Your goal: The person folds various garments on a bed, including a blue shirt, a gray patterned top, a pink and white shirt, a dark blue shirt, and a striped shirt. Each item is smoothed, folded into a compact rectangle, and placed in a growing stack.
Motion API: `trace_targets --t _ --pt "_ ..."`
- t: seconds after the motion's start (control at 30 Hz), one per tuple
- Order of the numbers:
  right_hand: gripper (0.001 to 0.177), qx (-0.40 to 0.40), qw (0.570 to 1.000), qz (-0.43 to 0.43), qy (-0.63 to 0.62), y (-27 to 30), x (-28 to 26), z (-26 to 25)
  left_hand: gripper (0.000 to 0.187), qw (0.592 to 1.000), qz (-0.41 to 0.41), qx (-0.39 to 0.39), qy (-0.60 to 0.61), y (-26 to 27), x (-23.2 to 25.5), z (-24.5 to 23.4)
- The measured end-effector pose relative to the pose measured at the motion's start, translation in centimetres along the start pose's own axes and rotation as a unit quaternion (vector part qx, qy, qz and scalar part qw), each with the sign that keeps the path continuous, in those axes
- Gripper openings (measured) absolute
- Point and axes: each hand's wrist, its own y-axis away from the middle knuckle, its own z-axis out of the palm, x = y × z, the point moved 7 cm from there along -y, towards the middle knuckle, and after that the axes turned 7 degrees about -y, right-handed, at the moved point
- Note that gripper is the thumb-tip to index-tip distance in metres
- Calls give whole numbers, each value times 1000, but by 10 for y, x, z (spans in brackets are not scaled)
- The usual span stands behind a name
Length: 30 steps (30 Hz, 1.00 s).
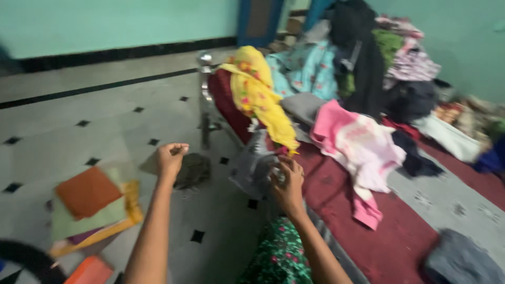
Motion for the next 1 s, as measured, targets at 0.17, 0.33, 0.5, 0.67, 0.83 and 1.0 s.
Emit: trace_targets --t 0.17,0.33,0.5,0.67,0.83,1.0 --pt "27 -43 999 27 -10 7 -1 32 90 829 257 135 -477 -58 0 -57" --pt "34 -30 999 34 12 12 15 12 27 971 -27 -30 -236 -67 9 -9" --pt "32 -4 997 73 20 11 43 -26 48 893 73 97 -432 -60 116 33" --pt "36 4 996 89 17 9 59 -67 51 892 124 119 -418 -43 194 42" --pt "33 64 991 115 4 8 65 -95 46 948 194 18 -253 21 284 105" --pt "39 171 976 124 56 26 113 -177 43 881 453 -104 -86 143 384 237"
